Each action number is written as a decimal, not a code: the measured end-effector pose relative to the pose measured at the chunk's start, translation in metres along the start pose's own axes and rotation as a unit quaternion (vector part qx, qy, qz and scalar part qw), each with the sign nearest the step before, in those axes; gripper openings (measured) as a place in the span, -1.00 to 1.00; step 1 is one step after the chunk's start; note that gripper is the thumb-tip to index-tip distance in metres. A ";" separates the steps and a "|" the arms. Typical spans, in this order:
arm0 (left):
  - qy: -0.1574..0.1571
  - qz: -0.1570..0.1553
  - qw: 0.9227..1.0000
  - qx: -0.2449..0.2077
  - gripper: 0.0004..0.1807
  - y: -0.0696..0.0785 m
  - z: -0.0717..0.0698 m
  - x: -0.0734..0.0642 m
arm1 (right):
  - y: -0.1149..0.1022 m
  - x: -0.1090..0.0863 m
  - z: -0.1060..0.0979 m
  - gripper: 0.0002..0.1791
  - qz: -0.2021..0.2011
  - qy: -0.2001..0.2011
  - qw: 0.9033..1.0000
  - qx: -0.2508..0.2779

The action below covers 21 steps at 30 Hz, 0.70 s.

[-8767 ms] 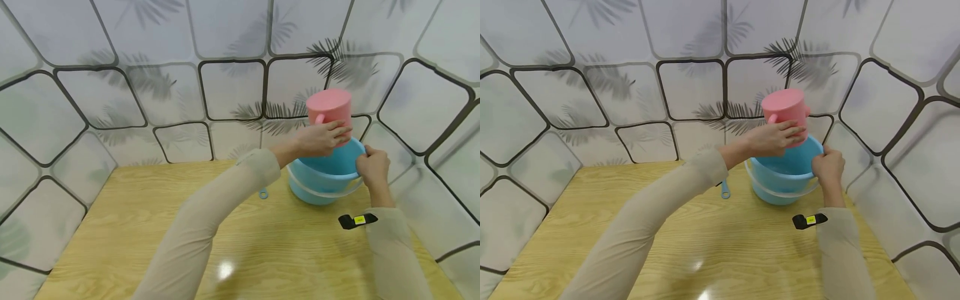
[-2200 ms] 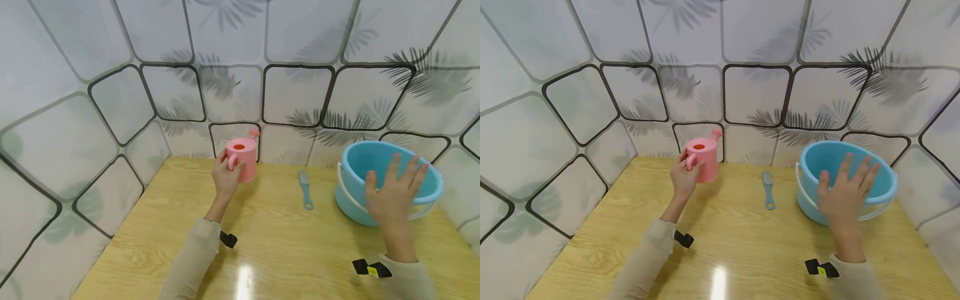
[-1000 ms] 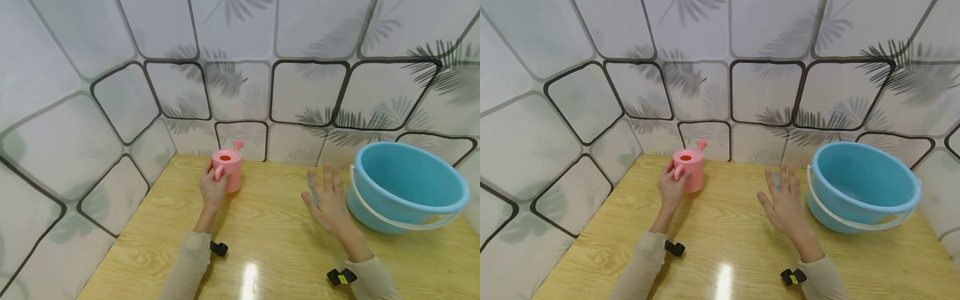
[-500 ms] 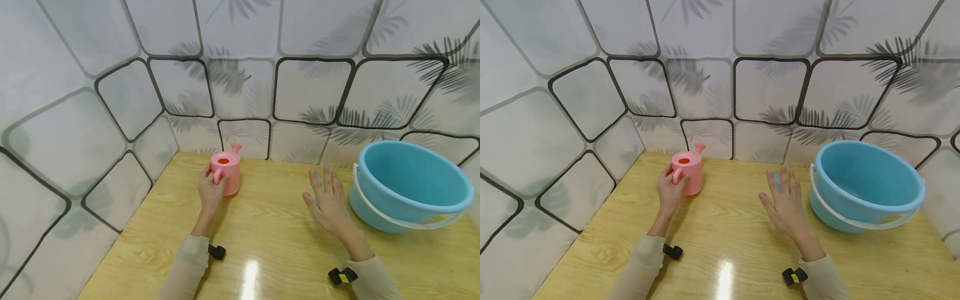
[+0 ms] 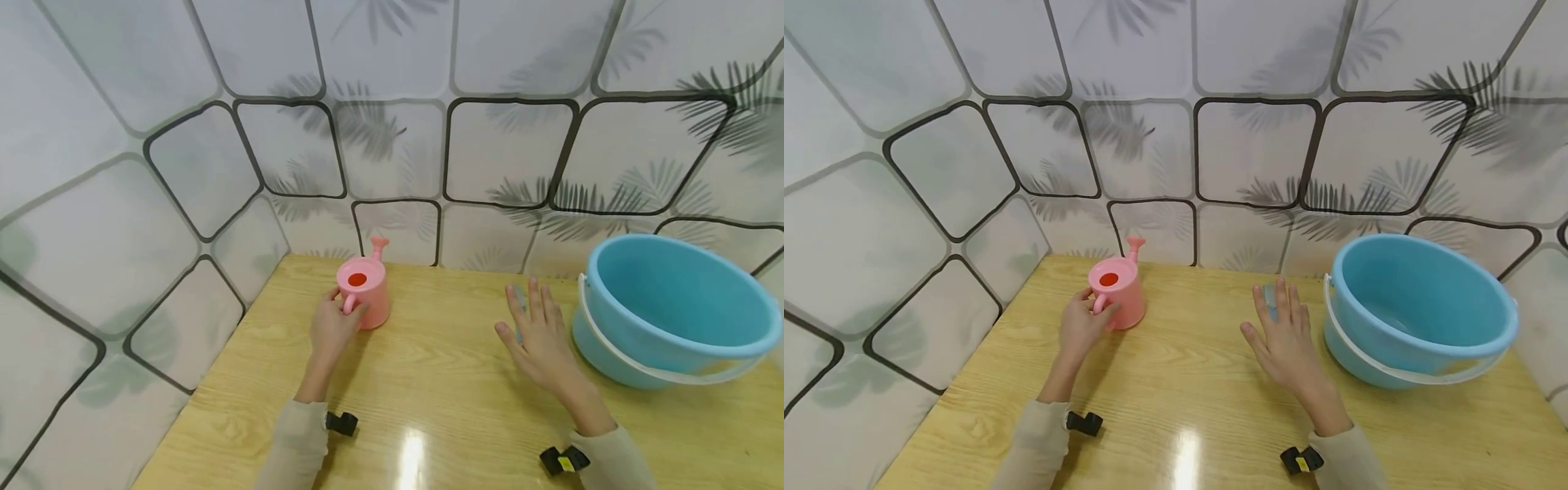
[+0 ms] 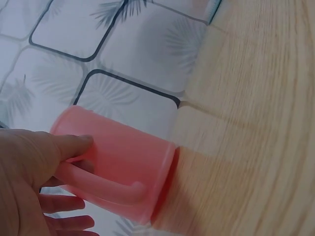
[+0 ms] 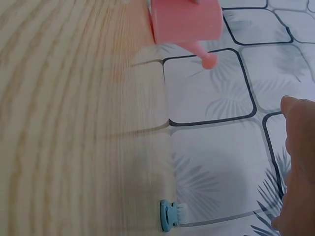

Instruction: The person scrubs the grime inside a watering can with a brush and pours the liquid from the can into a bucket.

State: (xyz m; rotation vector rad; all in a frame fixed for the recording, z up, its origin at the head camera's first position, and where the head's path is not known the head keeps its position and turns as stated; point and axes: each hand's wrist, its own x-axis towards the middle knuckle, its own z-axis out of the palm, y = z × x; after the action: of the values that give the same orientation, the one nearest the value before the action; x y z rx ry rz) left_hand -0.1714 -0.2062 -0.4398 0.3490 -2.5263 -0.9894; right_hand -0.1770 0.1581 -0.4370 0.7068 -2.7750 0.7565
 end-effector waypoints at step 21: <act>-0.044 0.014 0.993 0.113 -0.47 0.013 -0.031 -0.002 | -0.003 0.004 -0.002 -0.20 0.012 -0.031 0.999 0.001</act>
State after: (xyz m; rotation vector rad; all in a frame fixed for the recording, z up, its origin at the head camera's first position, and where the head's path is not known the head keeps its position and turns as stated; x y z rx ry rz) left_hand -0.1567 -0.2147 -0.4110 0.3411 -2.7226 -0.7244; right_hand -0.1786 0.1558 -0.4327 0.7101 -2.8430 0.7536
